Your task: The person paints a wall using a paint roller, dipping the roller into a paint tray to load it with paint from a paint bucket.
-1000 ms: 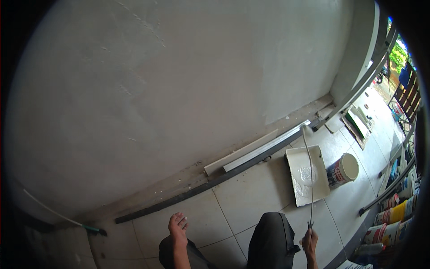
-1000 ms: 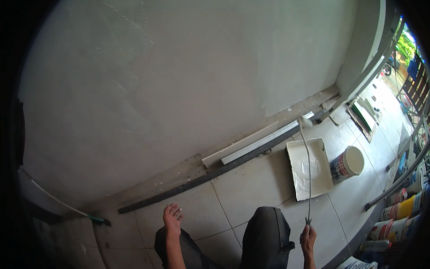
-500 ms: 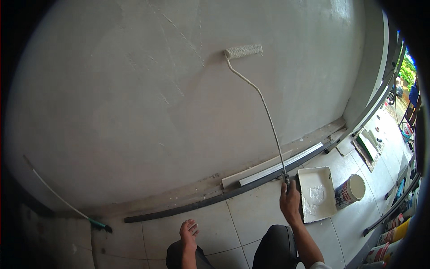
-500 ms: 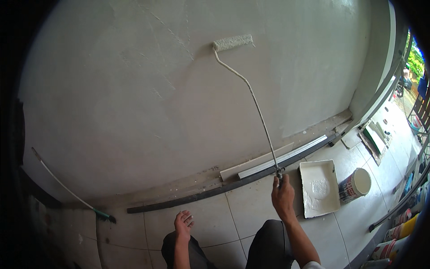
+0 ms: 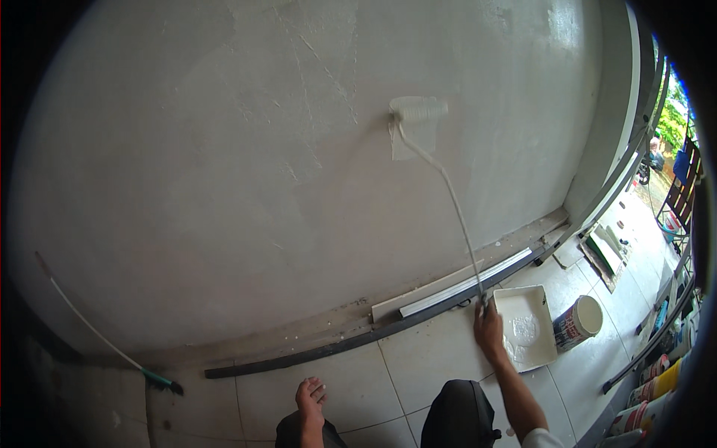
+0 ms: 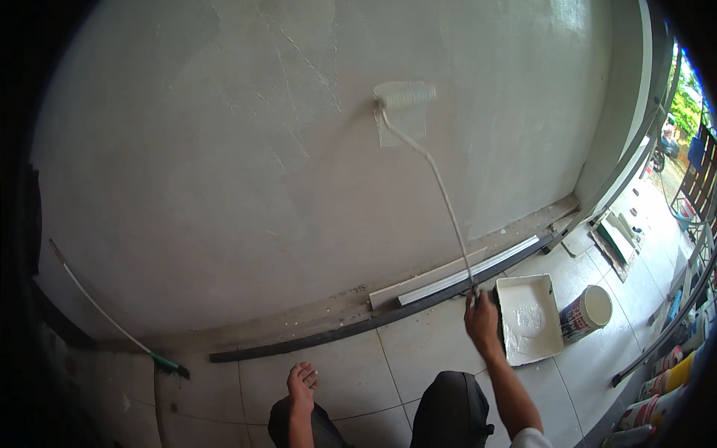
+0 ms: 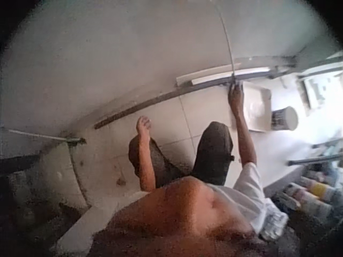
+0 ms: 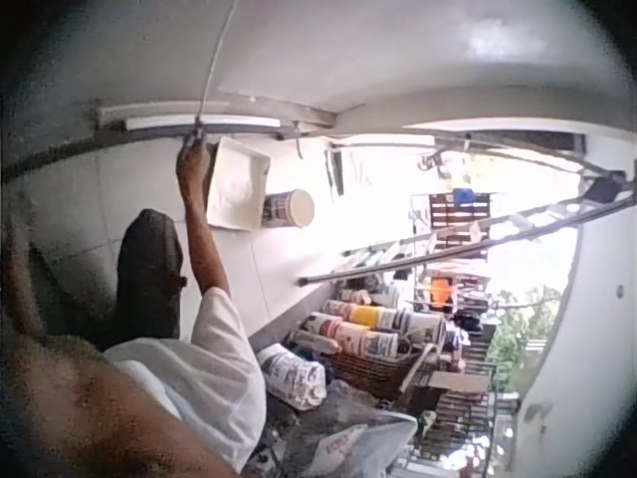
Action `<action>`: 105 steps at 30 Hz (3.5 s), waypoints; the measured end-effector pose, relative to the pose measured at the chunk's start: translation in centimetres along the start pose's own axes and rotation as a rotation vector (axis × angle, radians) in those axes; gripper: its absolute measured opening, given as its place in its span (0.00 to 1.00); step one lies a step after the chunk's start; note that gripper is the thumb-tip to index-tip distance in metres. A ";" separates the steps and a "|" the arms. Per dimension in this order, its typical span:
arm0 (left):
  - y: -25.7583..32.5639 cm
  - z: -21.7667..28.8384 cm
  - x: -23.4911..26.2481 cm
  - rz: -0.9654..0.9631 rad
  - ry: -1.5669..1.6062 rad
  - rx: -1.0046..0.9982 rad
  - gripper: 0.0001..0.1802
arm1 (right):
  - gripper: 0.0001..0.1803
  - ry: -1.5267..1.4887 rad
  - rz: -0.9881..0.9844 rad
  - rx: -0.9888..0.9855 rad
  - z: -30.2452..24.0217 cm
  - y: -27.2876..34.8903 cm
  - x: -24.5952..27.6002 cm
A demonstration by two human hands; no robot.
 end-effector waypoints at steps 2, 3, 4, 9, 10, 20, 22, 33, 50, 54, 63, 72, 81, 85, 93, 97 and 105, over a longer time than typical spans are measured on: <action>-0.1 0.3 0.6 0.009 0.001 0.011 0.17 | 0.12 -0.012 0.028 0.008 -3.3 -3.1 1.6; 0.0 0.5 0.6 0.004 0.017 0.004 0.17 | 0.11 -0.032 0.005 -0.024 -4.7 -4.4 2.0; 0.2 0.5 0.4 -0.007 0.032 -0.001 0.17 | 0.11 -0.046 -0.014 -0.056 -5.2 -4.9 2.3; -0.2 -0.1 -0.2 -0.032 0.027 0.009 0.18 | 0.10 -0.046 -0.123 -0.074 -0.9 0.0 -0.3; -0.6 -0.3 -0.1 -0.023 0.025 0.024 0.19 | 0.08 -0.104 -0.089 -0.005 -0.5 1.4 -0.3; -1.0 -0.5 1.0 0.024 0.038 0.044 0.18 | 0.15 0.455 -0.047 -0.008 6.7 -6.8 9.3; -0.4 0.2 -0.2 -0.029 0.016 0.011 0.18 | 0.14 0.443 -0.035 0.058 2.5 -9.1 11.6; -1.2 -1.0 -2.2 -0.086 0.044 0.015 0.18 | 0.13 0.219 -0.190 -0.109 -1.1 2.3 2.2; -2.3 -0.1 0.4 -0.007 0.014 -0.017 0.18 | 0.14 0.029 -0.078 0.069 -19.6 -6.6 4.8; -3.2 -0.4 0.4 -0.018 0.037 -0.022 0.18 | 0.14 -0.056 -0.181 -0.007 -14.2 0.6 -3.0; -4.5 -1.4 1.4 0.001 0.052 0.009 0.18 | 0.16 -0.025 -0.144 0.019 -16.1 1.0 -2.4; -6.8 -2.1 3.1 0.053 -0.007 0.087 0.22 | 0.16 -0.231 0.043 0.193 -29.4 -10.8 0.5; -7.5 -2.4 3.7 0.028 0.047 0.126 0.23 | 0.13 -0.098 -0.272 -0.020 -18.4 6.9 -5.9; -7.8 -2.3 4.5 0.033 0.067 0.134 0.23 | 0.16 0.105 -0.207 0.012 -19.6 1.5 -1.0; -8.5 -2.2 4.7 0.040 0.097 0.127 0.23 | 0.17 -0.139 0.007 0.239 -36.0 -11.9 1.2; -7.6 -1.4 4.5 0.030 0.141 0.099 0.23 | 0.17 -0.214 -0.035 0.171 -34.8 -7.6 -3.2; -7.1 -1.2 5.2 0.033 0.149 0.117 0.23 | 0.16 0.043 -0.391 -0.068 -19.9 12.1 -10.5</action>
Point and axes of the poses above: each hand's wrist, its own y-axis away from the middle knuckle, its own x-axis out of the back of the hand, z = x × y, the point moved 9 cm from there along -y, towards the middle knuckle, and after that the axes turned 7 degrees about x, right-handed, at the moved point
